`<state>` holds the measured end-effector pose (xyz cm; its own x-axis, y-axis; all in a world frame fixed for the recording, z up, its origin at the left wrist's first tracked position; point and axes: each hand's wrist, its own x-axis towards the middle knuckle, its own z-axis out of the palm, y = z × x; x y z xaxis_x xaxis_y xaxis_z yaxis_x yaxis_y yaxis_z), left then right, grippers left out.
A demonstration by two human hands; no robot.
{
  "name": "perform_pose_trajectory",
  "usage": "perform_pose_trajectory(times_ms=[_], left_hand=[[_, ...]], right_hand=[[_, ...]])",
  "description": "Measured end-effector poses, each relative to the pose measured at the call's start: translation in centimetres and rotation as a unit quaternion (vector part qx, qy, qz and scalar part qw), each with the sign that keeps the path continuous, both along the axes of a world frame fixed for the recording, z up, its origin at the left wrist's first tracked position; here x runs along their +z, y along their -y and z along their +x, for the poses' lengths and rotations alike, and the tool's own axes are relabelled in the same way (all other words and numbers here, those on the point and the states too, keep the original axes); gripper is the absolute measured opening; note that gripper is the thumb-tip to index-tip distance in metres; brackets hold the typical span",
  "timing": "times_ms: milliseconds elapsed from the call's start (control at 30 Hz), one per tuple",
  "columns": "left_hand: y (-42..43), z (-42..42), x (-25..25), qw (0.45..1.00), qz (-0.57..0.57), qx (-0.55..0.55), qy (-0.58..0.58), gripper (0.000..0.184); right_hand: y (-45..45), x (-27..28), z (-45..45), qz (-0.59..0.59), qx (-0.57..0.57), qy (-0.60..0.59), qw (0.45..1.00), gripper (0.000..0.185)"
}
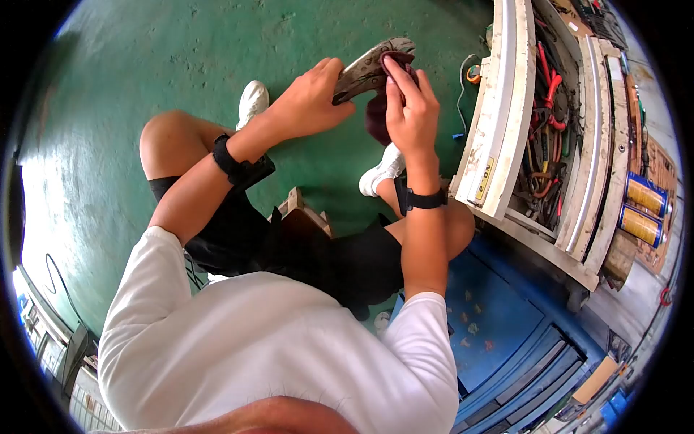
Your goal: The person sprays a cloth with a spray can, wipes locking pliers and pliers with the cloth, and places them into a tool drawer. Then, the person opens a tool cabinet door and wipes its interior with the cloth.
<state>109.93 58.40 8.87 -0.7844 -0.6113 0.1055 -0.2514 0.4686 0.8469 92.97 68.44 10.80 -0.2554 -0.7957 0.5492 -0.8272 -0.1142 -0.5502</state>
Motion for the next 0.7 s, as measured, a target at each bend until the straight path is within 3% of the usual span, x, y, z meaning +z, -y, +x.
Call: perform_pose_trajectory(times_ms=[100, 167, 300, 367, 400, 467, 500, 567, 633, 700], left_hand=[[0.3, 0.2, 0.0, 1.000, -0.010, -0.004, -0.002, 0.042], [0.3, -0.1, -0.4, 0.999, -0.022, 0.037, -0.027, 0.042], [1.4, 0.4, 0.7, 0.998, -0.043, 0.010, -0.044, 0.042], [1.3, 0.5, 2.3, 0.997, 0.078, 0.020, -0.015, 0.037], [1.5, 0.4, 2.4, 0.996, 0.079, -0.015, -0.025, 0.037], [2.0, -0.2, 3.4, 0.965, 0.249, -0.053, -0.069, 0.039], [1.0, -0.5, 4.7, 0.966, 0.237, -0.074, -0.070, 0.039], [-0.6, -0.5, 7.8, 0.929, 0.333, -0.080, -0.140, 0.030], [-2.2, -1.0, 10.2, 0.906, 0.379, -0.095, -0.164, 0.025], [-4.2, -1.9, 12.0, 0.903, 0.388, -0.114, -0.144, 0.024]], right_hand=[[0.1, 0.4, 0.1, 0.023, 0.003, 0.023, 0.999, 0.028], [-0.4, 1.1, 0.0, 0.057, -0.036, 0.041, 0.997, 0.024], [-1.7, 3.9, 1.3, 0.049, -0.020, 0.022, 0.998, 0.012], [-2.4, 5.8, 3.2, 0.021, 0.007, 0.055, 0.998, 0.007], [-3.2, 7.3, 4.2, 0.020, 0.027, 0.067, 0.997, 0.010], [-5.0, 8.5, 5.8, 0.015, -0.007, 0.086, 0.996, 0.018], [-6.0, 8.4, 6.5, -0.002, -0.032, 0.096, 0.995, 0.021], [-7.4, 7.2, 7.0, -0.047, -0.049, 0.145, 0.987, 0.029], [-9.0, 7.3, 7.9, -0.008, -0.062, 0.116, 0.991, 0.039], [-11.0, 11.7, 9.2, 0.021, -0.079, 0.184, 0.980, 0.041]])
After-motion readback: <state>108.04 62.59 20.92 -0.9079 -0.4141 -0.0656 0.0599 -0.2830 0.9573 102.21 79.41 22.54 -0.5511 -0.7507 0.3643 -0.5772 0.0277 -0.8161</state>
